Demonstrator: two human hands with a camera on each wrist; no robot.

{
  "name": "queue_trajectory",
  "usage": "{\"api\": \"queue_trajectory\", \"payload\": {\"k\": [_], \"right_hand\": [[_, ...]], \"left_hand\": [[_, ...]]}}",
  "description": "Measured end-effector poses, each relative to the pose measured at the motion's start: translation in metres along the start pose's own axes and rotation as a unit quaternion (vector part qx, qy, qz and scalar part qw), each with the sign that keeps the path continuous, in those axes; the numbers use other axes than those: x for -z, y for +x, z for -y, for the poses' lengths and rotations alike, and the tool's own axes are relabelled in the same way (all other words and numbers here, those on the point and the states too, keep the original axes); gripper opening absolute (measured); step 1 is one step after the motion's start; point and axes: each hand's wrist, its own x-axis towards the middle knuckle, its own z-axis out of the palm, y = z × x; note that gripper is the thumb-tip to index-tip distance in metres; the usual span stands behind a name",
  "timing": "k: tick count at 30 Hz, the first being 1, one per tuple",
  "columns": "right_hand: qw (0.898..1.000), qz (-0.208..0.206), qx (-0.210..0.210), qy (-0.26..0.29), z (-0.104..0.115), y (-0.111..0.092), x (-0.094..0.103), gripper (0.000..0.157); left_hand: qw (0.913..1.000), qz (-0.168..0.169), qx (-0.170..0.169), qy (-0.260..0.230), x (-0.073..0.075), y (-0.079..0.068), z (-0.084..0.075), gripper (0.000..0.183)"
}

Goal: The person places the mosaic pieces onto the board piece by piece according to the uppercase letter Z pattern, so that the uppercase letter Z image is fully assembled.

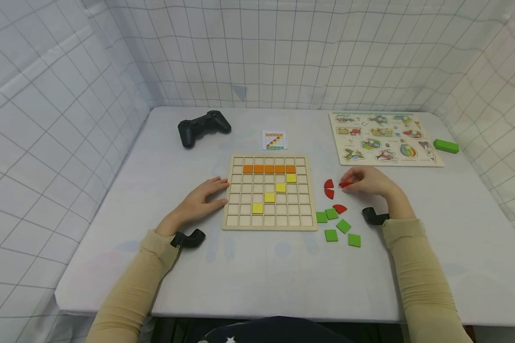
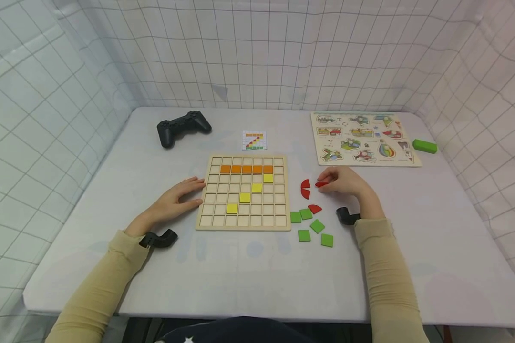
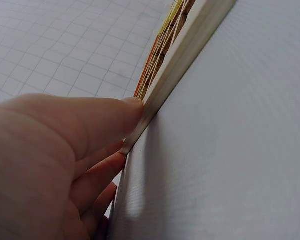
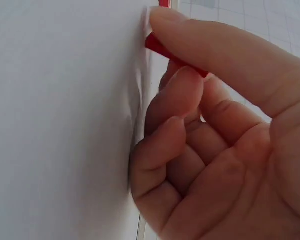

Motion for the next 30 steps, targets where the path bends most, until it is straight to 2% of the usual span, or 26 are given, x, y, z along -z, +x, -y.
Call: {"api": "queue_trajectory", "payload": {"k": [6,13,19,25,30], "right_hand": [[0.999,-0.001,0.025,0.034,0.015,0.010,-0.003,0.031],[0.997,0.008,0.055,0.058,0.045,0.026,-0.015,0.022],[0.996,0.031,0.087,0.018,0.068,0.042,-0.023,0.019],[0.987,0.068,0.144,-0.001,0.091,0.052,-0.027,0.017],[0.986,0.079,0.149,0.006,0.106,0.062,-0.034,0.015]], "left_hand": [[1.0000,0.000,0.004,-0.001,0.001,-0.001,0.000,0.055],[1.0000,0.002,0.007,-0.002,0.000,-0.001,-0.001,0.055],[1.0000,0.000,0.005,-0.006,0.001,0.000,-0.001,0.055],[0.9999,-0.002,0.006,-0.009,0.000,-0.001,0.000,0.055],[0.9999,-0.004,0.000,-0.009,-0.001,0.000,0.002,0.055]]}}
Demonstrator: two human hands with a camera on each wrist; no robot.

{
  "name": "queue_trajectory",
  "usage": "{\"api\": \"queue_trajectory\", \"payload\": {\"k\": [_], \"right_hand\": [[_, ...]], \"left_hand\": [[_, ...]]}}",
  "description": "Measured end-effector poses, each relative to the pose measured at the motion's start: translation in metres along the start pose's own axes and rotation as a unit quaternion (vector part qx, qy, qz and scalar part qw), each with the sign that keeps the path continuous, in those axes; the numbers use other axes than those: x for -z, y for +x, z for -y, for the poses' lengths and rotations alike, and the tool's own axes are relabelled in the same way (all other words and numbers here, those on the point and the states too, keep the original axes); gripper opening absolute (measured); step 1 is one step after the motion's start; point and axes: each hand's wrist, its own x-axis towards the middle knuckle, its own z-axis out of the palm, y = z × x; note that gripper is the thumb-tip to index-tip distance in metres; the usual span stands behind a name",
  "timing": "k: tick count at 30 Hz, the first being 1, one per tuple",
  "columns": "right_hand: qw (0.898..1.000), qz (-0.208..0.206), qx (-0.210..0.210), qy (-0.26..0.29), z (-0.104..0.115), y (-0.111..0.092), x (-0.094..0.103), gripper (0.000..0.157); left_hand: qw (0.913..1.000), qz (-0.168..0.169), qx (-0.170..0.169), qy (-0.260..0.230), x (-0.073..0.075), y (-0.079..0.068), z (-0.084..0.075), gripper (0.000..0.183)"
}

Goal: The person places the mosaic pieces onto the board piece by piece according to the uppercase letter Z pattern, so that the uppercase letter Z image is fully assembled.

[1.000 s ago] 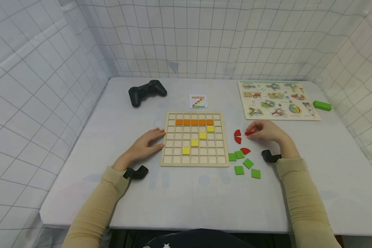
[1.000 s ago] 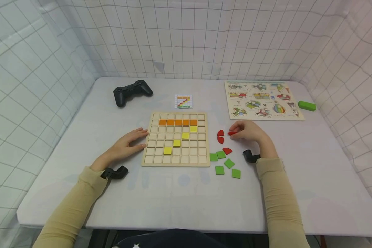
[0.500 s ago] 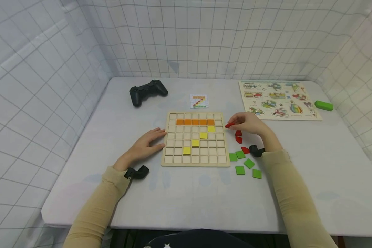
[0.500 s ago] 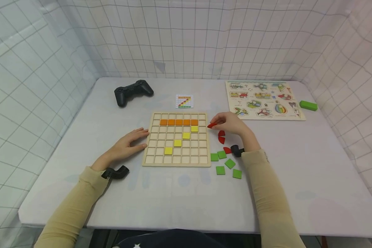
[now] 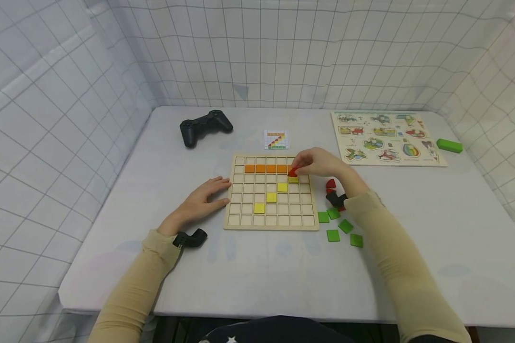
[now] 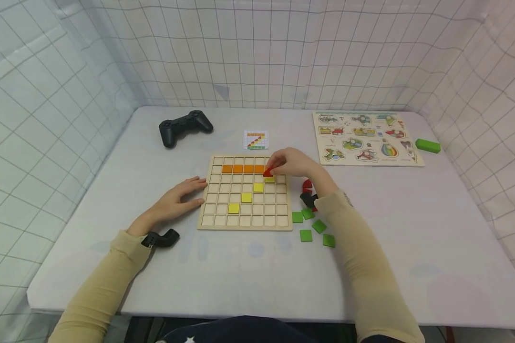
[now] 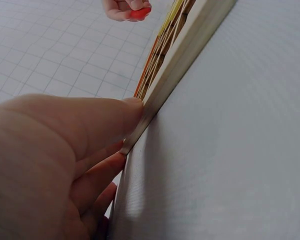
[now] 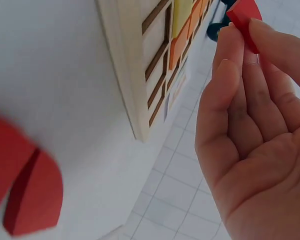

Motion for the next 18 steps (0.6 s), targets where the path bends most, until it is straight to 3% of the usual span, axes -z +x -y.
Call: {"api": "queue_trajectory", "payload": {"k": [9,18], "right_hand": [[1.000,0.022,-0.006,-0.006,0.009,0.020,-0.014,0.011],[0.999,0.036,-0.016,-0.036,0.011,0.024,-0.021,0.013]], "left_hand": [[1.0000,0.000,0.000,0.002,0.000,0.000,0.001,0.055],[1.0000,0.001,-0.003,0.005,0.000,0.000,0.000,0.054]]}}
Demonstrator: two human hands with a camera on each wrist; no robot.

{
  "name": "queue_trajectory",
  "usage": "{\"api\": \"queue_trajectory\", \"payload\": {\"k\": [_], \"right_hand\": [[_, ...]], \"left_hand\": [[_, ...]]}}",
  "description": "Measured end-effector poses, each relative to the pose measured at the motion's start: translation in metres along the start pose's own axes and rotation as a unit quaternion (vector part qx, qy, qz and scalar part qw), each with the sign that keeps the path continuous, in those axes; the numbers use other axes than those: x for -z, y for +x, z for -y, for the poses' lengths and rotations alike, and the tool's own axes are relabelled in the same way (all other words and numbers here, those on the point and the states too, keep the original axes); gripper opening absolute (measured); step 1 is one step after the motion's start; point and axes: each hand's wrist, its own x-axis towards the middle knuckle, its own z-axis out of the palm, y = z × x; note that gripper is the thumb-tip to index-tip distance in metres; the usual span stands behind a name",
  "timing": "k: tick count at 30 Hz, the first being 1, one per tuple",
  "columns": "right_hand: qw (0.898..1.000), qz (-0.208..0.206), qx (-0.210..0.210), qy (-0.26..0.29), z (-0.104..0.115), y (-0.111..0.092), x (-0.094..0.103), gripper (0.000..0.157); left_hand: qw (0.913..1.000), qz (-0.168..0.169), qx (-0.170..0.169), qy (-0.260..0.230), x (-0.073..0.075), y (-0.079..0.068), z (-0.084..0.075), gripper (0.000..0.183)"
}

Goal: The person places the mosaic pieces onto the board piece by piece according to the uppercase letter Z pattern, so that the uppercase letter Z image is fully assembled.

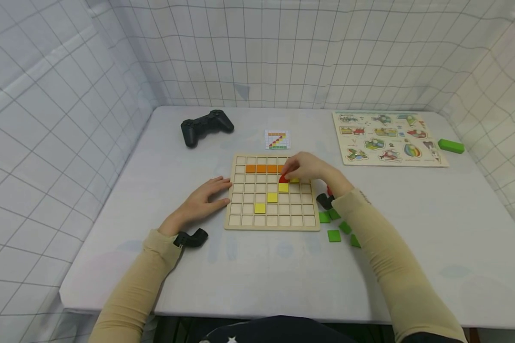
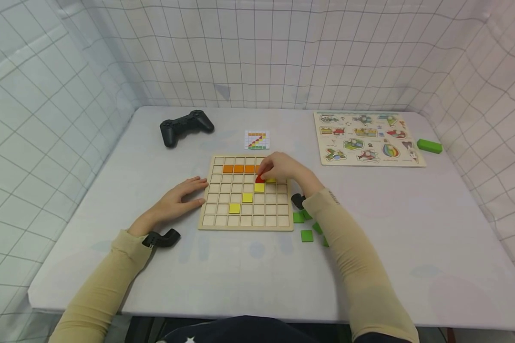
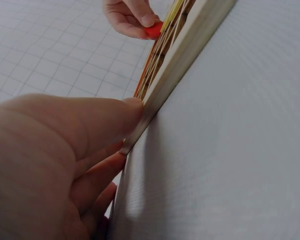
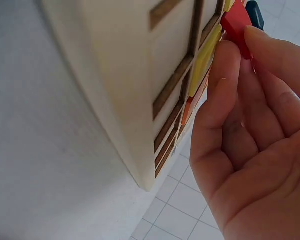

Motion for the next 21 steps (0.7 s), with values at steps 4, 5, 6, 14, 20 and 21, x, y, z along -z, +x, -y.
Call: {"api": "queue_trajectory", "payload": {"k": [4,5,6,14,20,21], "right_hand": [[1.000,-0.006,-0.005,-0.007,0.001,-0.002,0.001,0.016],[1.000,-0.010,-0.008,-0.009,0.001,-0.003,0.001,0.016],[1.000,-0.013,-0.011,-0.009,0.000,-0.004,0.002,0.017],[0.999,-0.035,-0.004,0.006,-0.005,-0.021,0.012,0.028],[0.998,-0.058,0.000,0.033,-0.011,-0.039,0.018,0.033],[0.997,-0.063,0.002,0.040,-0.013,-0.041,0.019,0.034]], "left_hand": [[1.0000,0.000,-0.003,0.005,0.000,0.001,0.000,0.054],[1.0000,-0.001,-0.004,0.006,0.000,0.001,0.000,0.054],[1.0000,-0.001,-0.004,0.007,0.000,0.001,0.000,0.053],[0.9999,-0.002,-0.005,0.014,0.000,0.002,-0.001,0.052],[0.9999,-0.003,-0.004,0.015,0.000,0.001,-0.002,0.053],[0.9999,-0.003,-0.003,0.015,0.000,0.001,-0.002,0.053]]}}
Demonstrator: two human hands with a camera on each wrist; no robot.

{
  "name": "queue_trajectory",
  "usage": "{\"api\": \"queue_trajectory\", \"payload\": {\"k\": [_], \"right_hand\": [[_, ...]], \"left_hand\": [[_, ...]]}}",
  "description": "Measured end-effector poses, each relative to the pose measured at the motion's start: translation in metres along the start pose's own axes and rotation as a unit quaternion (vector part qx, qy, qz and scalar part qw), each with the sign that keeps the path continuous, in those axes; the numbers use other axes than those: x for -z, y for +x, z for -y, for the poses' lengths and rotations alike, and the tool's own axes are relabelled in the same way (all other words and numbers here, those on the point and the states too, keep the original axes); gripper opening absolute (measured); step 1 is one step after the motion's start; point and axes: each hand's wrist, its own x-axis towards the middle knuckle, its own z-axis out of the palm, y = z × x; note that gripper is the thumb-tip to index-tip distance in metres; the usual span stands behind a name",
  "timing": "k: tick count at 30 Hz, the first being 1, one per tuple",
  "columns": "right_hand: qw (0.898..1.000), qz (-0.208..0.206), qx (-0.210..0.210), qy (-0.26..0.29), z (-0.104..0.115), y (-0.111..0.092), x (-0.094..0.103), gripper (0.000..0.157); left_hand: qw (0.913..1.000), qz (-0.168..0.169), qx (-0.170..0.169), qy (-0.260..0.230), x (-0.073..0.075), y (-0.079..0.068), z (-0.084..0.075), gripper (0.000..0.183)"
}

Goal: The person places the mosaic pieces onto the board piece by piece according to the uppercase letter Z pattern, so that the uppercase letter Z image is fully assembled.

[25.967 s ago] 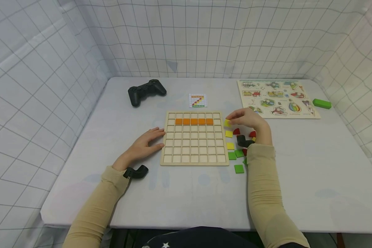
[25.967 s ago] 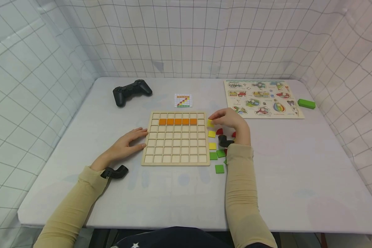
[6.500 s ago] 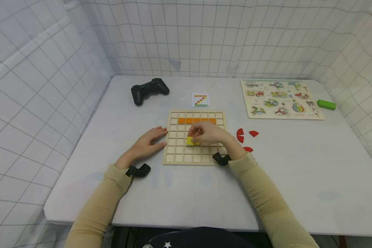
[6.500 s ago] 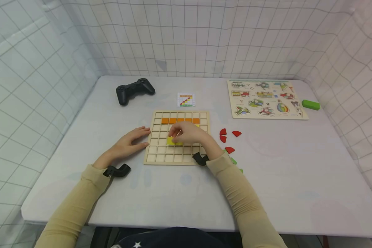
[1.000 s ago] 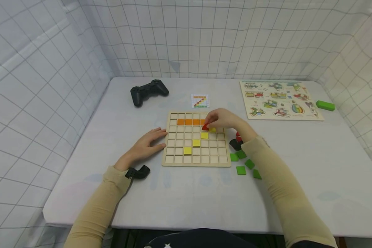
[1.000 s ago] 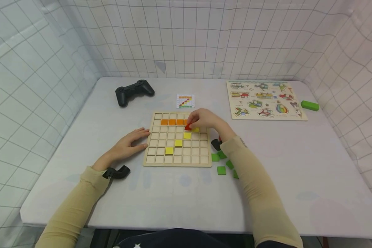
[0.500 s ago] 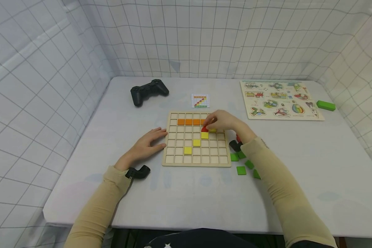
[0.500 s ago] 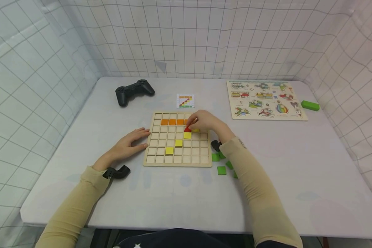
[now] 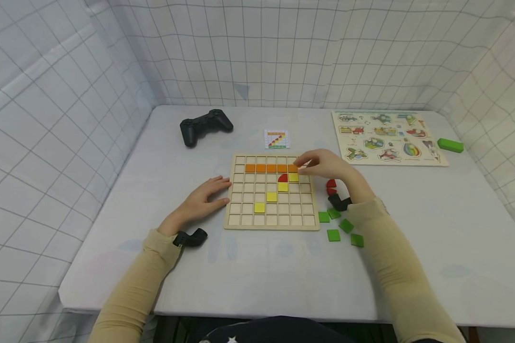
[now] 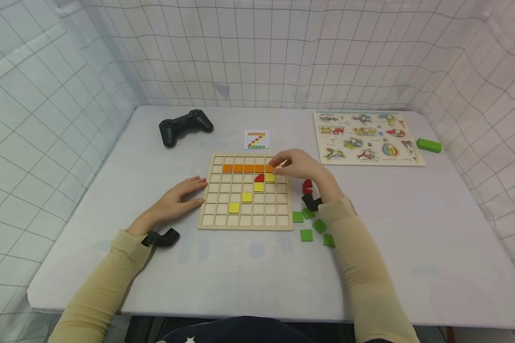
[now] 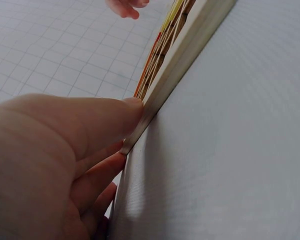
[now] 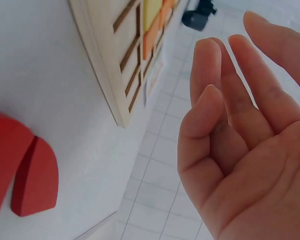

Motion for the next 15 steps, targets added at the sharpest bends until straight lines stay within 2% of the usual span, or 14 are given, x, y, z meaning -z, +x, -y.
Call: {"api": "queue_trajectory", "payload": {"k": [10,15], "right_hand": [[0.997,-0.051,-0.012,0.049,-0.018,-0.019,0.008,0.035],[0.996,-0.058,-0.031,0.053,-0.026,-0.026,0.013,0.035]], "left_hand": [[1.0000,0.005,0.004,0.000,0.001,0.000,0.000,0.053],[1.0000,0.003,0.001,0.002,0.001,0.001,-0.001,0.053]]}}
